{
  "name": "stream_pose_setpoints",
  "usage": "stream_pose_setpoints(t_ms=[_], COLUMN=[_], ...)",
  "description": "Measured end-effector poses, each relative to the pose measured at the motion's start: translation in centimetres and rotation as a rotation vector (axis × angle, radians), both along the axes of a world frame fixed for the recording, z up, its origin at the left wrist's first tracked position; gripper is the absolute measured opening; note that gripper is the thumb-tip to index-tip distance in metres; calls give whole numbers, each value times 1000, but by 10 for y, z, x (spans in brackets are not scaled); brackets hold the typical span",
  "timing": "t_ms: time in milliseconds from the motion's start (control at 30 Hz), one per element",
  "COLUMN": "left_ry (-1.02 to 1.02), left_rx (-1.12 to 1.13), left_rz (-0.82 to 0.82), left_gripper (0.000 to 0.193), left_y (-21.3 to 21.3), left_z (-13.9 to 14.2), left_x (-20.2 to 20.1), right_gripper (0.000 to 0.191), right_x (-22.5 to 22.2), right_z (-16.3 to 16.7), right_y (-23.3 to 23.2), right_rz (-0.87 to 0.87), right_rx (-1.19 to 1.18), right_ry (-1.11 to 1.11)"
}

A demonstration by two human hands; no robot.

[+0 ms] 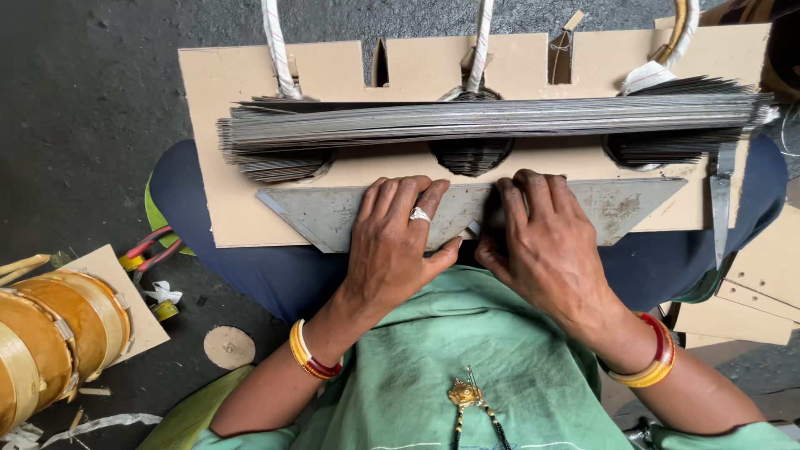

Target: The person sits on the floor and repeatedly inserts thin metal strips into slots on a cardboard jig. They align the strips and press them into place, occasionally adjusting the stack. The task involves handling multiple metal strips and a cardboard fixture.

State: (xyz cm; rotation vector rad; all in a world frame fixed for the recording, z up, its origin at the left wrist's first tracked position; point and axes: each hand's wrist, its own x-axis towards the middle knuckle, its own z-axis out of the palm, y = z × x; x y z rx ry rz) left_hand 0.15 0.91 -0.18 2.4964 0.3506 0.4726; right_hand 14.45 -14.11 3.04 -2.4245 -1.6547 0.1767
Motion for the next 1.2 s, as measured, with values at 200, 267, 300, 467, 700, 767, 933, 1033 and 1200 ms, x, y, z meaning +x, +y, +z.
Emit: stream_pose_setpoints(t_ms=[200,267,300,467,700,767,933,1033,1200], left_ry=[6,-25,-57,-178,-262,-358,-274,-273,-154], left_rx=[-41,-35,-10,385,442,-115,387,450,529], left_rz=[1,2,8,37,-1,116,310,324,352], left_gripper=[65,64,63,40,30,16,20,23,21], left_y=[2,1,-1,-8,32,57,111,131,141], left_z=[2,1,-1,-19,-40,-24,31,42,51], left_x=[-2,-3,-3,-17,-49,-64,-100,-92,-83], right_gripper=[62,56,57,45,15,13,17,17,18], right_x=[4,6,6,-2,17,18,19,21,23], right_z=[-5,-3,-1,-3,-34,-45,-46,-36,-23], right_y=[1,0,-1,-22,-81,-88,-71,-42,-3], right_rz=[79,70,57,5,16,9,28,50,67], right_rx=[20,51,61,200,70,160,303,326,334], right_ry=[-63,-34,-80,-293,-162,-102,-123,-169,-207])
